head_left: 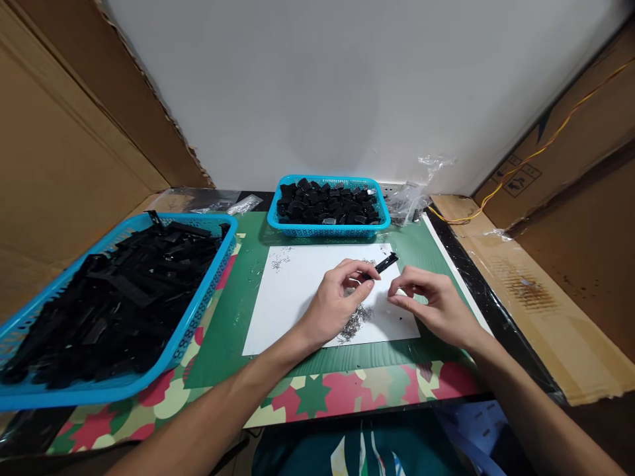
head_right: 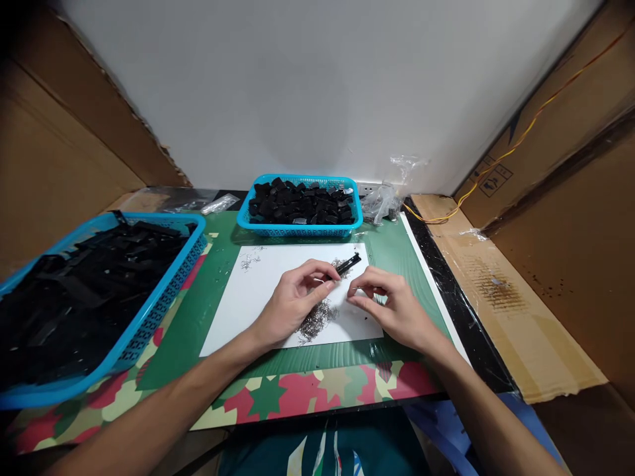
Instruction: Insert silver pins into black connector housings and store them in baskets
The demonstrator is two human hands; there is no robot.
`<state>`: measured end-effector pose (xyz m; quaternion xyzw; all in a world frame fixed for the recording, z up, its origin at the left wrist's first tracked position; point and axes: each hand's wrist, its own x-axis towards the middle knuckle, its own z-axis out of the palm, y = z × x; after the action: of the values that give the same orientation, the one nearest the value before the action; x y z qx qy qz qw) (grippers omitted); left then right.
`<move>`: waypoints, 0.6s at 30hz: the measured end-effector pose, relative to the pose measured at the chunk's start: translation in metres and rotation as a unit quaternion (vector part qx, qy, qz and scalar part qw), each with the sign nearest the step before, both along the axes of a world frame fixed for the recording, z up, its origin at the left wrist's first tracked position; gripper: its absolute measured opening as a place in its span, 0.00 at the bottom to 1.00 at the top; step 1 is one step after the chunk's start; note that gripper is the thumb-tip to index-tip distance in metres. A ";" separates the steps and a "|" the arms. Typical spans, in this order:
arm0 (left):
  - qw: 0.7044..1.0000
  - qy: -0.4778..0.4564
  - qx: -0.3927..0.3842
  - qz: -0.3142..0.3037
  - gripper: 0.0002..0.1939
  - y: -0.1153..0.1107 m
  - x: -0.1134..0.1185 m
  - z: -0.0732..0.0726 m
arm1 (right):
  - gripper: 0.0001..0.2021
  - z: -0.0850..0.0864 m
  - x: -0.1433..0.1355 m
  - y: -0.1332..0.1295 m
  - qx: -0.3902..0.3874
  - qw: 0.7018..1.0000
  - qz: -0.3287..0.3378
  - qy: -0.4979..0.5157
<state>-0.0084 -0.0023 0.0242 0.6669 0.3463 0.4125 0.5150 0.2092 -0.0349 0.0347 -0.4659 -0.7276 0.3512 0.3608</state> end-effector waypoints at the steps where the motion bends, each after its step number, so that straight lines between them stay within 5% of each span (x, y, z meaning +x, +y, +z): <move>1: 1.000 -0.014 -0.017 -0.018 0.07 -0.001 0.000 0.002 | 0.06 0.002 -0.002 0.000 0.017 0.999 -0.019 0.019; 6: 0.992 -0.079 -0.084 -0.050 0.12 -0.004 0.001 0.007 | 0.05 0.005 -0.008 0.002 0.048 0.994 -0.071 0.069; 18: 0.984 -0.123 -0.115 -0.054 0.16 -0.004 0.002 0.000 | 0.08 0.014 -0.016 0.002 0.067 0.995 -0.040 0.064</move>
<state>-0.0067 -0.0062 0.0246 0.5648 0.2888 0.4206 0.6486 0.1928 -0.0325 0.0489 -0.4461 -0.7056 0.3159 0.4508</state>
